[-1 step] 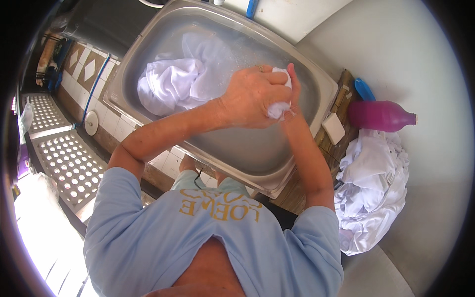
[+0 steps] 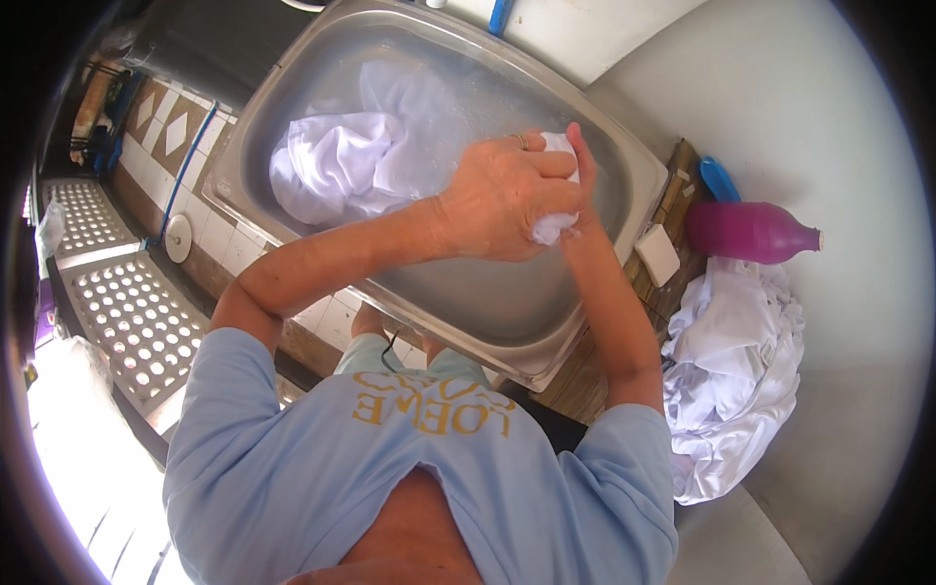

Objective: The person washes a white shirt by hand in a basin of water, rubbing the fabric against itself and using a blue brush on a stained area.

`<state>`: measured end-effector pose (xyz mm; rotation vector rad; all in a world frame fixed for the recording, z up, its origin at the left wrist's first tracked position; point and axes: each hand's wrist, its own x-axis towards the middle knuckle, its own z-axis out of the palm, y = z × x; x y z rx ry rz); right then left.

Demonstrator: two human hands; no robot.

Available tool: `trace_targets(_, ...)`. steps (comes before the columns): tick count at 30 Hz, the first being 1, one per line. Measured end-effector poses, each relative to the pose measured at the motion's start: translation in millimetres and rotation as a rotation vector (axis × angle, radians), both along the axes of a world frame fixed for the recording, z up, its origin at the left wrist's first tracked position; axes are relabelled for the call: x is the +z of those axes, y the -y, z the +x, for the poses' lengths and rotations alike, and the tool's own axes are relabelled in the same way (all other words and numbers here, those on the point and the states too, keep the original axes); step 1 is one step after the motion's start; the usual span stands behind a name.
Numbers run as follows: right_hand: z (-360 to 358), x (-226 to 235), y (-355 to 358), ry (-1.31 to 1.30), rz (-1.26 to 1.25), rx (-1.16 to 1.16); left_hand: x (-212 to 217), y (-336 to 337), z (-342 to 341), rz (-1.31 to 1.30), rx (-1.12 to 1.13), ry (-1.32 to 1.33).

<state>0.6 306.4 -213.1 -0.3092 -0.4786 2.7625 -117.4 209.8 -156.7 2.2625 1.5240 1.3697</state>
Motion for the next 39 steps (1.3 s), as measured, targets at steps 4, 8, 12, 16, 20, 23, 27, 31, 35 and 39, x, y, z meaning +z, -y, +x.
trace_targets(4, 3.4, 4.3, 1.1, 0.065, -0.005, -0.038, -1.1, 1.6, 0.5, 0.021, -0.133, 0.182)
trace_targets(8, 2.3, -7.3, 4.1, 0.208, 0.002, -0.21, -5.9, -0.1, -2.7, -0.046, -0.048, 0.288)
trace_targets(12, -3.4, 2.5, -0.3, 0.27, 0.027, -0.171, 3.4, 8.6, 5.2, 0.076, 0.066, -0.011)
trace_targets(16, -15.5, 37.0, -2.5, 0.358, 0.179, 0.056, 11.8, 15.2, 20.6, 0.127, 0.046, -0.204)
trace_targets(20, -26.9, 59.1, -9.8, 0.506, 0.563, 0.308, 4.2, 22.6, 26.7, 0.113, 0.006, -0.261)
trace_targets(23, -35.1, 43.1, -26.1, 0.695, 0.88, 0.476, -16.2, 22.0, 33.6, 0.055, -0.002, -0.293)
trace_targets(27, -49.0, 23.8, -19.7, 0.719, 1.247, 0.562, -44.7, 21.8, 39.1, 0.047, 0.039, -0.381)
trace_targets(31, -63.6, 9.6, -8.7, 0.765, 1.522, 0.643, -68.0, 22.1, 42.1, 0.02, 0.068, -0.44)
trace_targets(35, -73.3, 3.1, -5.4, 0.709, 1.752, 0.649, -71.1, 24.5, 43.6, 0.002, 0.134, -0.471)
trace_targets(39, -70.9, 5.7, 0.9, 0.79, 1.825, 0.669, -78.4, 21.5, 56.8, 0.051, 0.174, -0.434)
